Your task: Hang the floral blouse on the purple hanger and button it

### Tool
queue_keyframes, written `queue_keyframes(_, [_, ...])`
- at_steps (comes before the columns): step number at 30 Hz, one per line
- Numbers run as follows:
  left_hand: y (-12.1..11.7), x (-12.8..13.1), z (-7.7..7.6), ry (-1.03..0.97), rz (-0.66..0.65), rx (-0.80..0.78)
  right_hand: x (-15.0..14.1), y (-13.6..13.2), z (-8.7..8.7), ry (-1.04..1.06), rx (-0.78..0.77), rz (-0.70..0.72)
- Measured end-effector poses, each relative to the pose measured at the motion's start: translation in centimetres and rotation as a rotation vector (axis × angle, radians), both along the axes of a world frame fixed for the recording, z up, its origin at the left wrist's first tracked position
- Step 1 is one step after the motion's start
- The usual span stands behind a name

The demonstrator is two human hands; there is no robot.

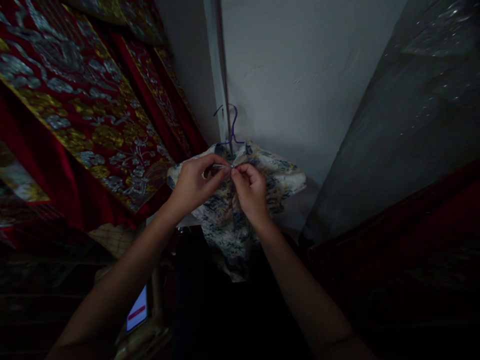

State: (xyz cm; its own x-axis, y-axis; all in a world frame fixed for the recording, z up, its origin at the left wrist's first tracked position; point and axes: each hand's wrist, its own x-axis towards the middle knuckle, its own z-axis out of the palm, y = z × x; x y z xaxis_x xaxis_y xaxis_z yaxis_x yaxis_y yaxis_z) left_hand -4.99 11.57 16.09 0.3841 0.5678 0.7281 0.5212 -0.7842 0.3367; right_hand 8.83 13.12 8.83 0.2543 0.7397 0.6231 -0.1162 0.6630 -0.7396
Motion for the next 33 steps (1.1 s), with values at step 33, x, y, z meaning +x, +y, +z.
queue_keyframes(33, [-0.8, 0.7, -0.3, 0.094, 0.095, 0.053, 0.5, -2.2, 0.6, -0.198, 0.109, -0.108])
